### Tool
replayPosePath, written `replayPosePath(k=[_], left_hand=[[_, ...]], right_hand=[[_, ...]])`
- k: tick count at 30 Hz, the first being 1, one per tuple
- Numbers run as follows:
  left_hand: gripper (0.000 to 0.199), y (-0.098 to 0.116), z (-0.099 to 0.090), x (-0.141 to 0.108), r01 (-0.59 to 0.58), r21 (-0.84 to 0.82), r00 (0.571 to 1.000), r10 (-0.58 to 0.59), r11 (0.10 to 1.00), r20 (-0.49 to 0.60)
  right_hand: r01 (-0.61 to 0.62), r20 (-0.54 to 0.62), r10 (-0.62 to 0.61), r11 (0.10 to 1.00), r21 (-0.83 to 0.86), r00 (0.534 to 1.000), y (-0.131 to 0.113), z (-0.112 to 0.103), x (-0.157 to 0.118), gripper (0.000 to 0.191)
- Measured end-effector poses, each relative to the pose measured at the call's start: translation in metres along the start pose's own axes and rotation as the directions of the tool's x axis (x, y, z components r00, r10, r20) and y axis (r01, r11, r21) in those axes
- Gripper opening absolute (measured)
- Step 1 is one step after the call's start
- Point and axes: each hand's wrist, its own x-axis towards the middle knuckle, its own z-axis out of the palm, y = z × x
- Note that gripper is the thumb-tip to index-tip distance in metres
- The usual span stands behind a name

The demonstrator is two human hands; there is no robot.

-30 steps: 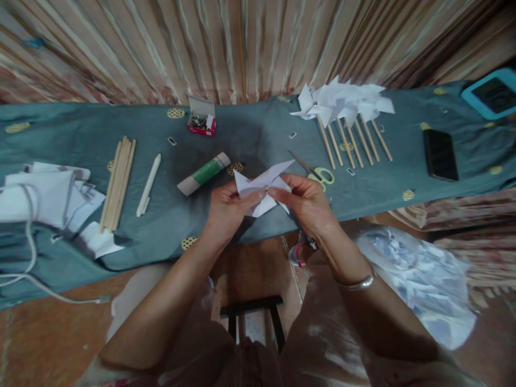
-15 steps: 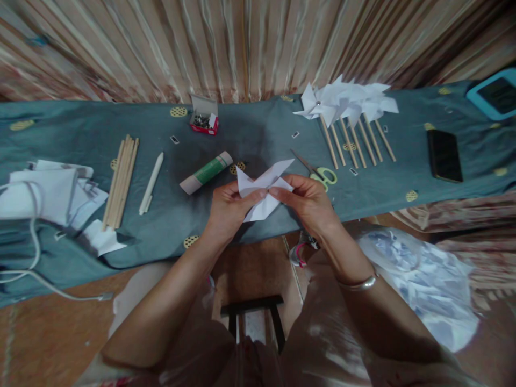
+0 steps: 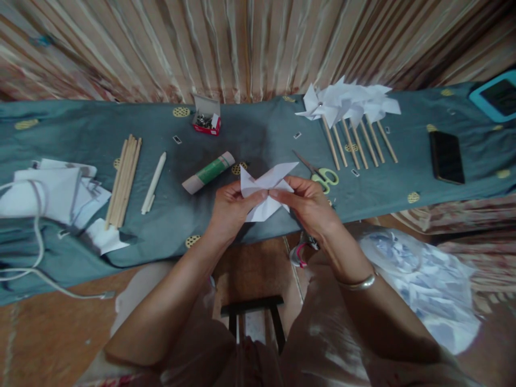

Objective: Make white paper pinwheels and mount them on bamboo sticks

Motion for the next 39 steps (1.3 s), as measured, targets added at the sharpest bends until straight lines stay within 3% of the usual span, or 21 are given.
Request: replayPosePath(k=[22,35,39], left_hand=[[0.032,0.005,-0.005,0.002,0.001,-0.008,0.995,-0.002,1.0,-0.098],[0.032,0.01,-0.011,0.002,-0.006,0.062,0.998,0.01,0.998,-0.065],[0.035,0.01,-0.018,0.005,-0.062,0.088,0.997,0.065,0.994,-0.037]], right_hand=[[-0.057,0.006,0.056,0.991,0.121,0.998,0.012,0.013,0.011,0.029],[-0.099,0.0,0.1,0.987,0.124,0.995,0.012,0.017,0.013,0.029],[-0.104,-0.013,0.106,0.987,0.126,0.994,0.01,0.017,0.014,0.028]])
